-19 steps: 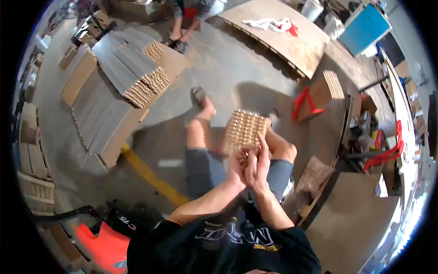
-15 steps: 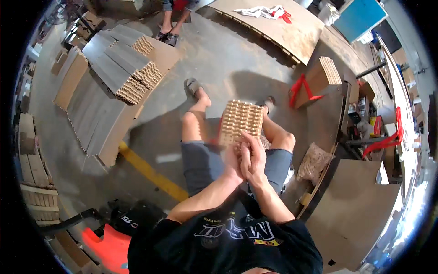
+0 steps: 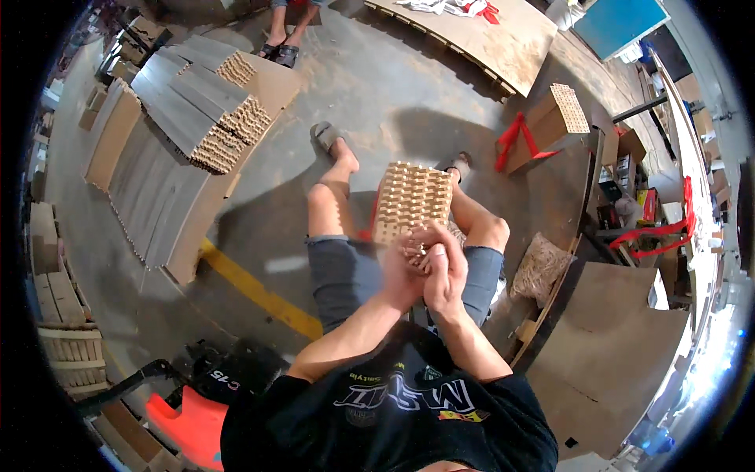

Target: The person inserts wooden pegs into holes on a wooden block by hand, then taps the pegs into place using a hammer.

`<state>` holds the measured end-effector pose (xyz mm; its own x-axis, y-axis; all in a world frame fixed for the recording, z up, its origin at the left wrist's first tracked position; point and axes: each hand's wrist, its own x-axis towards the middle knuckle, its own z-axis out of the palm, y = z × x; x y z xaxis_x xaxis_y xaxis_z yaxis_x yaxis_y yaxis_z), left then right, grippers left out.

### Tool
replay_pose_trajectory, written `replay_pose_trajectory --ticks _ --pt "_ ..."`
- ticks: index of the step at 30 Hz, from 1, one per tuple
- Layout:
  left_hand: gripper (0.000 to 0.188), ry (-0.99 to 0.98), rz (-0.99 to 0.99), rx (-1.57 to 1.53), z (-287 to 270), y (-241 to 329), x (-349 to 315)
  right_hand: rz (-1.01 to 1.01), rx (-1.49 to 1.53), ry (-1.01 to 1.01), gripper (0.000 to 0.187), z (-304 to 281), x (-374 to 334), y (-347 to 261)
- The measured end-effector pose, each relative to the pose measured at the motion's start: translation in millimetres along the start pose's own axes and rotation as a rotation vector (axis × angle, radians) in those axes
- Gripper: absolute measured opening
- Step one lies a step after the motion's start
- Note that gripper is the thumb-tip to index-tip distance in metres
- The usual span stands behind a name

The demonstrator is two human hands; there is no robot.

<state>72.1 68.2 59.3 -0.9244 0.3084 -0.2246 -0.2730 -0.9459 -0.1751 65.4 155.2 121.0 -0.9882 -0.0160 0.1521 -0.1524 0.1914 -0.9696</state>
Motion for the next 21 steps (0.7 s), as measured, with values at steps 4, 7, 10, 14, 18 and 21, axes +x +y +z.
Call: replay_pose_trajectory --ticks 4,7,10,14,18,21 --pt "0.030 0.327 0.085 0.194 8.6 6.1 7.1 -0.007 -0.088 0.186 0.032 -19.1 22.0 -5.2" --pt "0.029 0.432 0.108 0.175 21.1 17.5 -4.5 0.172 -0.068 0.064 0.026 -54.2 32.3 18.5" --pt "0.027 0.381 0.082 0.128 -15.5 33.1 -6.7 0.256 -0.167 0.014 0.021 -75.9 28.9 65.4" --pt "0.025 0.389 0.060 0.141 -20.6 44.8 -14.6 0.320 -0.376 -0.093 0.020 -80.0 20.8 88.7" --pt "0.023 0.423 0.045 0.166 -23.7 44.9 -15.4 0.133 -0.580 -0.190 0.017 -77.6 27.9 91.3" --pt "0.023 0.457 0.033 0.169 -20.7 41.6 -14.4 -0.063 -0.699 -0.227 0.014 -75.1 39.5 79.7"
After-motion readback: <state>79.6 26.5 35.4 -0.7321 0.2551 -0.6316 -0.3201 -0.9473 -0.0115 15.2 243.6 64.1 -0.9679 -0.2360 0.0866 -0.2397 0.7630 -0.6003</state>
